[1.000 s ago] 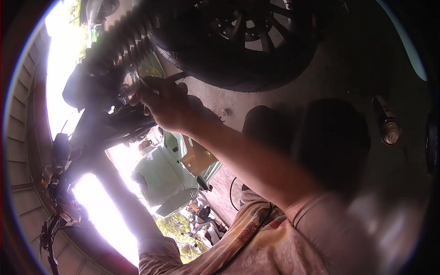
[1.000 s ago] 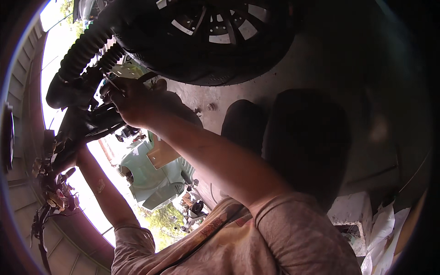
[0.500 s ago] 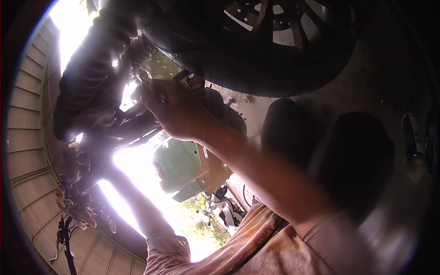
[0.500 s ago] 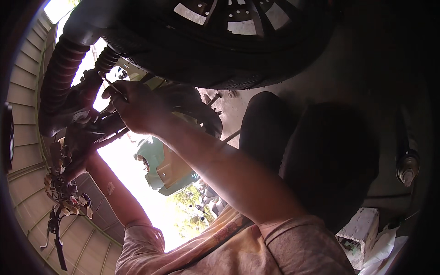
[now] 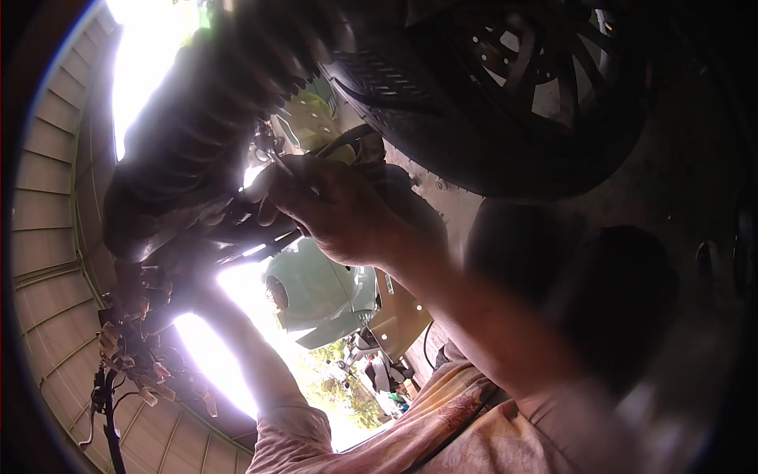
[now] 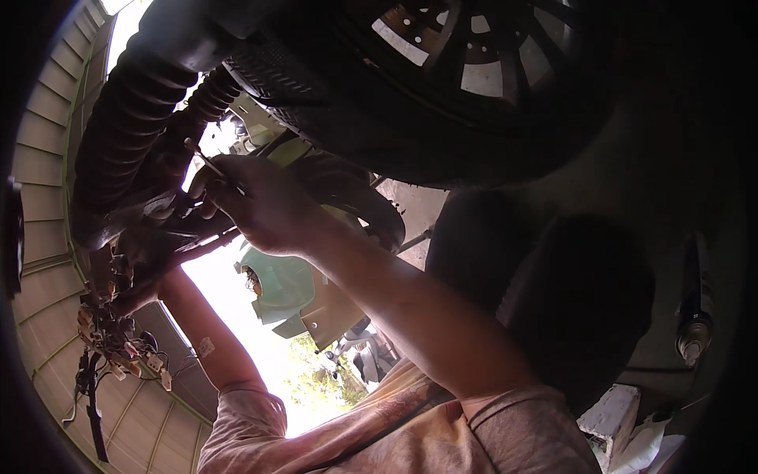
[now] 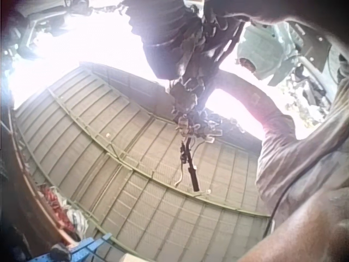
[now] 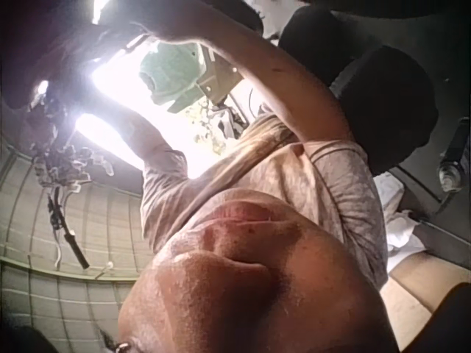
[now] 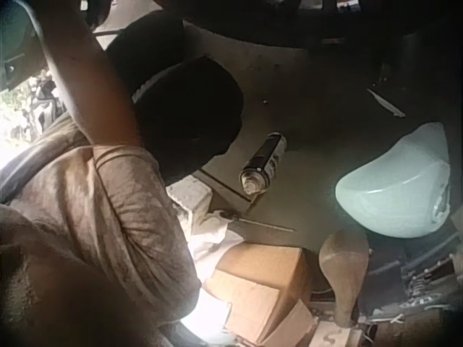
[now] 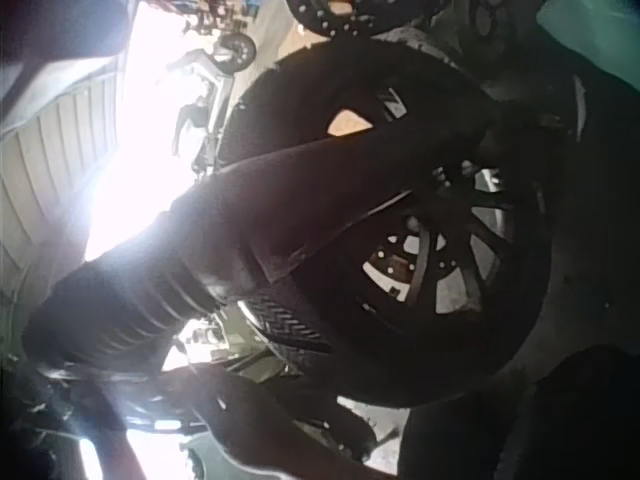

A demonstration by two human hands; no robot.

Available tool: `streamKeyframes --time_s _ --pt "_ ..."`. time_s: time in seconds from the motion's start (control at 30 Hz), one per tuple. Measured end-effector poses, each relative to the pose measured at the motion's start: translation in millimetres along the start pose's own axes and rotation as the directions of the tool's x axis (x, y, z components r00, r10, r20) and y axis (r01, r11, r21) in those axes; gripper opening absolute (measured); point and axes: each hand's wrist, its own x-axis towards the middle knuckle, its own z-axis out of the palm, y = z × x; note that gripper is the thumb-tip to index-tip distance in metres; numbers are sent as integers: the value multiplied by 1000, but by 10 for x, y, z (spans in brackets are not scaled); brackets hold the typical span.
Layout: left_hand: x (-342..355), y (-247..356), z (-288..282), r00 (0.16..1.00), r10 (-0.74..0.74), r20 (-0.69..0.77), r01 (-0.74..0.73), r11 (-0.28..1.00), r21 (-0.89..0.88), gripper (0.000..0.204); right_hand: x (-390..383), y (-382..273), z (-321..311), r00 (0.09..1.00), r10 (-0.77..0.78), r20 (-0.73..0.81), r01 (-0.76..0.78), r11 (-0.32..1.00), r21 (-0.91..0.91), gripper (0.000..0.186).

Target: The person uses a wrench to work on the electrical wiring and internal components under the front cowl of a light green scooter. They manipulate various wires and connectors by hand while accessing the assembly inside the frame.

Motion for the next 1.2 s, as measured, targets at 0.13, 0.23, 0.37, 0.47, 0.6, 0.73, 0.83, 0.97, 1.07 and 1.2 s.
streamKeyframes --time_s 0.13,0.23,0.37,0.47,0.6,0.73,0.83,0.97,1.07,1.2 --pt "-12 -48 31 1000 -12 -14 11 996 -88 60 -29 -162 -41 993 109 -36 -114 971 -209 18" --pt "-43 -59 59 1000 -22 -18 19 983 -183 62 -109 -350 -23 990 45 -135 -108 857 -505 21" --pt "-118 -78 71 999 -32 -26 21 935 -355 65 -113 -87 -89 974 -49 -221 -118 725 -678 23" --pt "-185 -248 88 999 -33 4 30 824 -566 68 -188 -505 -193 949 81 -304 -302 504 -809 26" --pt "-301 -527 -235 1000 -19 -15 -1 584 -812 58 -470 -688 41 977 72 -201 -213 316 -925 33" --pt "-434 -701 125 928 -78 -364 -22 964 -264 42 -647 -580 280 961 157 -229 -277 529 -802 35" --pt "-330 -615 278 940 -6 -341 -75 972 -224 43 -468 -370 408 964 182 -195 -248 345 -905 34" --pt "-250 -564 330 954 132 -269 -141 990 -15 31 -401 -464 315 919 -37 393 351 -378 -857 32" --pt "-319 -812 222 907 407 -105 -250 724 644 32 -273 -744 491 985 162 -57 -9 -283 -959 27" --pt "-255 -1149 186 986 159 -39 -161 986 -42 59 -98 -950 1078 909 347 -229 -43 -470 -882 26"
